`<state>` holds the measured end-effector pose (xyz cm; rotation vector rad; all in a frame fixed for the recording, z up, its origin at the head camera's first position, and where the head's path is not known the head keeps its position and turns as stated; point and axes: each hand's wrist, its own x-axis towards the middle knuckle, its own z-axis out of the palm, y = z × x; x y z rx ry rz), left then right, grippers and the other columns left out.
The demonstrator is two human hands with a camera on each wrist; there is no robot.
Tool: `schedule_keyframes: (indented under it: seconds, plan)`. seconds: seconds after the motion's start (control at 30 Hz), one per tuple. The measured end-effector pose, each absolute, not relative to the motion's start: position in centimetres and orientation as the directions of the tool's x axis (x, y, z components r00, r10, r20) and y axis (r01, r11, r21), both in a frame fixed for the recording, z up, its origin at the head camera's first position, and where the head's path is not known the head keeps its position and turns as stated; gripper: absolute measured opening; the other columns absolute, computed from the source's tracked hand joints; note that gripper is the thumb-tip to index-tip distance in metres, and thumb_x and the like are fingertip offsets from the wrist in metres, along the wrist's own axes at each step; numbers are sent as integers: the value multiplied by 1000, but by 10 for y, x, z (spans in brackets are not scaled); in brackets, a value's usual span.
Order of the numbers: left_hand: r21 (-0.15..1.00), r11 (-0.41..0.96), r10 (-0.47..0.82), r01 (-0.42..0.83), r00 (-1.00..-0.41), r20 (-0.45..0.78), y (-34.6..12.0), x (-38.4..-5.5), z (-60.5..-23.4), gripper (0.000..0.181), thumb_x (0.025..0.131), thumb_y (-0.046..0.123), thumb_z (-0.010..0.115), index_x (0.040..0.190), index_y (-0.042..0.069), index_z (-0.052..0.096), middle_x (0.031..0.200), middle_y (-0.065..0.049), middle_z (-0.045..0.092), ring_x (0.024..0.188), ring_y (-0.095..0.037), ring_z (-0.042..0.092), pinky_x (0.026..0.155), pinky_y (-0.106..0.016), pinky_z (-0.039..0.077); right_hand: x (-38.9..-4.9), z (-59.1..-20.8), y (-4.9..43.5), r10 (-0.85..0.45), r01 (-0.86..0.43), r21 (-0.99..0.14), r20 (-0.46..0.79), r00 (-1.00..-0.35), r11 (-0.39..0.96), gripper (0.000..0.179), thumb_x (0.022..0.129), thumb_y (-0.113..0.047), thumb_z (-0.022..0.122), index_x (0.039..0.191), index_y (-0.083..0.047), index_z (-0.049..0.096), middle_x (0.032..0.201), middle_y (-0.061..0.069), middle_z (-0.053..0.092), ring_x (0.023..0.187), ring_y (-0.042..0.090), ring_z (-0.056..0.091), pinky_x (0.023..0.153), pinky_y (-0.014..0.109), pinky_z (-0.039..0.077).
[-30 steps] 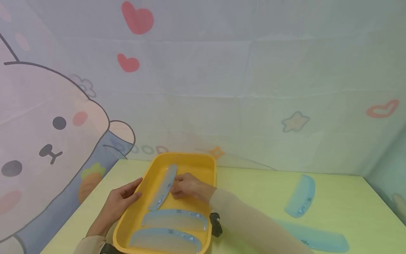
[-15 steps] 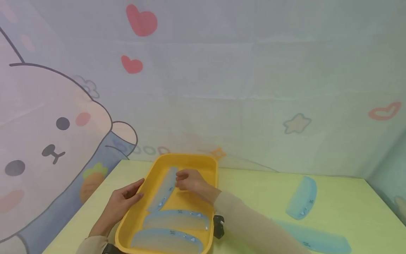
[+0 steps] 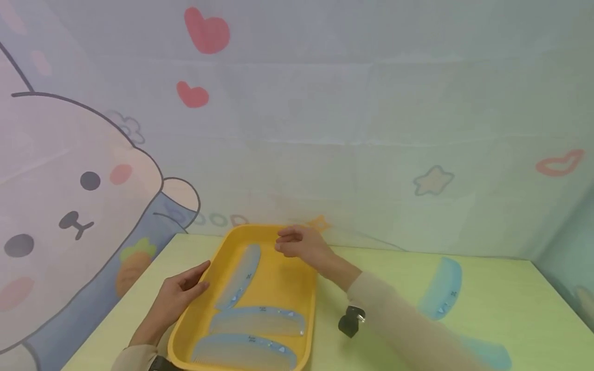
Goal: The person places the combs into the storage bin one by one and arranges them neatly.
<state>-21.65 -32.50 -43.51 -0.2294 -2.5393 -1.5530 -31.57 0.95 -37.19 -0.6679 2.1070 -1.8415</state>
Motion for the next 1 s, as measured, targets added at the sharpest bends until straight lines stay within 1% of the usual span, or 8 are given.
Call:
schedule_keyframes:
  seconds: [0.1,0.23,0.33,0.43,0.53,0.7,0.87,1.0]
  plan:
    - [861,465,40,207,-976,212,-326,-217,-435,53,106,12,68,155,-1,52,152,-26,53,129,-38,61,89,-22,58,-321,-367,31,-460,-169,-980,104,-882,103,39,102,-9,74,136,7,64,126,18,71,115,34,69,99,43,59]
    - [858,471,31,204,-976,215,-328,-217,-434,53,106,13,69,155,-1,53,152,-26,54,130,-39,60,89,-22,58,-329,-362,66,-424,-191,-973,120,-898,128,41,104,-9,71,138,11,61,132,23,67,121,42,65,101,46,57]
    - [862,466,30,200,-977,211,-329,-216,-434,54,106,15,69,155,-1,53,152,-25,53,133,-41,57,90,-21,57,-332,-360,93,-398,-197,-968,120,-910,158,44,105,-12,69,140,13,57,133,25,65,123,44,64,103,48,56]
    - [863,466,32,196,-978,205,-330,-216,-434,55,106,16,69,156,0,52,153,-25,52,134,-42,56,91,-21,57,-333,-359,119,-364,-192,-960,108,-925,203,47,106,-14,68,141,14,55,132,26,66,120,41,65,103,48,56]
    - [863,467,34,194,-979,202,-331,-216,-435,55,106,17,69,156,1,52,153,-25,53,132,-41,59,90,-21,58,-332,-361,144,-333,-189,-946,95,-938,263,49,106,-17,68,140,15,55,133,26,66,117,38,67,101,45,58]
    - [856,478,44,199,-978,203,-333,-214,-435,55,107,17,69,157,1,51,153,-25,53,131,-41,59,90,-21,58,-329,-368,188,-284,-147,-924,44,-958,354,54,107,-20,67,143,16,51,135,29,64,119,41,67,100,46,58]
    - [849,491,45,195,-979,199,-334,-213,-435,56,107,18,69,157,2,51,153,-25,53,131,-41,59,90,-22,58,-328,-381,228,-248,-97,-917,-2,-969,386,59,109,-22,64,148,18,45,142,33,59,128,49,60,103,49,56]
    - [853,485,50,195,-979,195,-334,-213,-436,56,107,18,69,157,2,51,153,-25,52,131,-41,59,91,-22,58,-325,-388,256,-210,-81,-900,-12,-978,429,60,110,-24,63,146,20,45,140,35,59,127,50,60,102,51,56]
